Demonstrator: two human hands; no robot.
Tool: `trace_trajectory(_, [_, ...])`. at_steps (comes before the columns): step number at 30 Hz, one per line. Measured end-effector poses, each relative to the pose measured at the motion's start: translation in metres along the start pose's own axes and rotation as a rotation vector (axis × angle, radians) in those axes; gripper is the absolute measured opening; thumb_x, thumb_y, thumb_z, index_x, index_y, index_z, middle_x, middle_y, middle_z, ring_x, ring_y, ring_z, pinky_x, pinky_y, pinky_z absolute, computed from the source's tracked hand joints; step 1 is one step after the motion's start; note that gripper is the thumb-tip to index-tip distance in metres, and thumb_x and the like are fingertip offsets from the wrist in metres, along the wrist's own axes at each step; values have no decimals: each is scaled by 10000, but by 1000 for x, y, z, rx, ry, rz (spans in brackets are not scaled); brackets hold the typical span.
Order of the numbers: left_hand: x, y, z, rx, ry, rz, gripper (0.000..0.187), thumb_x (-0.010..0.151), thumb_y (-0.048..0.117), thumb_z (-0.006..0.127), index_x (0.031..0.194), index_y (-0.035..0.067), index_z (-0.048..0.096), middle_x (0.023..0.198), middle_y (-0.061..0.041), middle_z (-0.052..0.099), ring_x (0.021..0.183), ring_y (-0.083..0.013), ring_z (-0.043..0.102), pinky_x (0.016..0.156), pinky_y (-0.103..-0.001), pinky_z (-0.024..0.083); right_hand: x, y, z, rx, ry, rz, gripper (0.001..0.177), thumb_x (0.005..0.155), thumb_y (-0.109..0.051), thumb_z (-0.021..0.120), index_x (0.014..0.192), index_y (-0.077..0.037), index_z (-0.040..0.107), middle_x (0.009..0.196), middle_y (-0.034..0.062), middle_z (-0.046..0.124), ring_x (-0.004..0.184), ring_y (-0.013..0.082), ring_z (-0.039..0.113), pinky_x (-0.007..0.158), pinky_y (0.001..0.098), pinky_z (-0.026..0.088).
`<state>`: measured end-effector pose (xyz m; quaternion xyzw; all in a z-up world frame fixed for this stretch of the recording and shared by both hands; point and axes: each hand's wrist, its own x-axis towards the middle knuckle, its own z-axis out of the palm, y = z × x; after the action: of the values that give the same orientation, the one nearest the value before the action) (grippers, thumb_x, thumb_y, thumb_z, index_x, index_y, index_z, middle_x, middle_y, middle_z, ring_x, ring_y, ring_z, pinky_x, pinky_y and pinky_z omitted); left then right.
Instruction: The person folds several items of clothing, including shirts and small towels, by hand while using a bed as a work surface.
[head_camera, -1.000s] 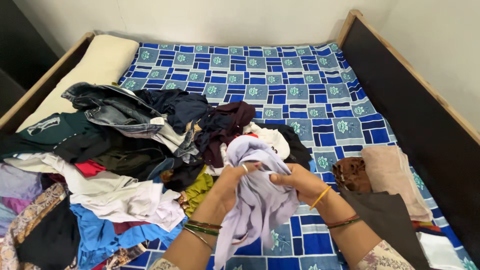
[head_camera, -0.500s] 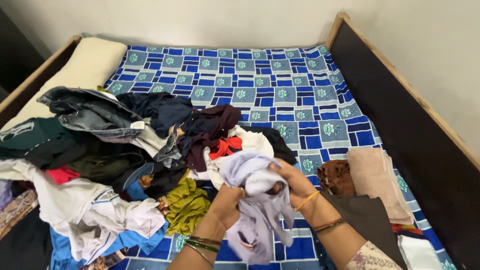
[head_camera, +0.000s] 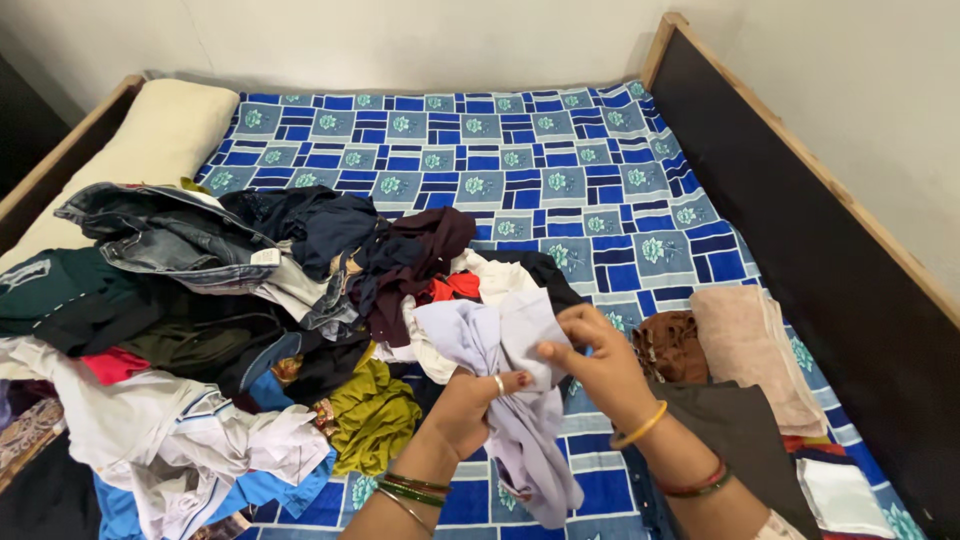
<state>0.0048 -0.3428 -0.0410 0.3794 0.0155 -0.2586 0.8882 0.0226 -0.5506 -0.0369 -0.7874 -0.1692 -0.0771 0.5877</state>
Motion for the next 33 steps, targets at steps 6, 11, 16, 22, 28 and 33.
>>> trace_trajectory(6, [2, 18, 7, 419, 117, 197, 395, 815, -12, 769, 1199, -27, 682, 1089, -84, 750, 974, -163, 710, 879, -317, 567, 14, -11, -1, 110, 152, -37, 246, 908, -181, 737, 981, 54, 744, 1072, 65, 694, 993, 132, 640, 866, 259, 499])
trace_trajectory(11, [-4, 26, -5, 430, 172, 270, 443, 811, -18, 738, 1249, -10, 672, 1157, -49, 735, 1038, -133, 681, 909, -293, 540, 28, -18, -22, 92, 45, -14, 267, 971, -233, 710, 1005, 29, 748, 1043, 48, 704, 958, 102, 626, 849, 246, 501])
trace_trajectory(16, [-14, 30, 4, 410, 130, 283, 534, 752, 3, 777, 1266, 9, 636, 1144, -45, 732, 1040, -158, 690, 922, -306, 544, 36, -5, -9, 116, 17, 181, 288, 961, -240, 725, 1131, -15, 782, 879, -6, 678, 804, 79, 560, 698, 260, 456])
trace_trajectory(22, [-29, 52, -16, 1322, 281, -53, 685, 596, 156, 951, 1185, -19, 650, 1093, -149, 741, 1003, -266, 716, 871, -356, 572, 75, -19, -59, 284, 395, 49, 206, 1026, -208, 674, 1121, -33, 727, 944, -44, 697, 829, 47, 585, 733, 218, 461])
trace_trajectory(28, [-27, 46, -77, 1591, 387, -176, 373, 754, 210, 769, 1082, 31, 757, 961, -214, 754, 890, -333, 724, 814, -398, 545, 106, -19, -105, -93, 508, -94, 150, 1043, -157, 718, 1073, -13, 745, 903, -45, 668, 817, 37, 553, 728, 218, 456])
trace_trajectory(33, [-11, 33, -105, 987, 355, -48, 333, 749, 63, 682, 1067, 6, 762, 898, -101, 784, 777, -188, 714, 723, -331, 562, 113, 16, -124, -424, 505, 69, 253, 1025, -244, 735, 1133, -17, 757, 922, 81, 703, 864, 143, 605, 790, 314, 481])
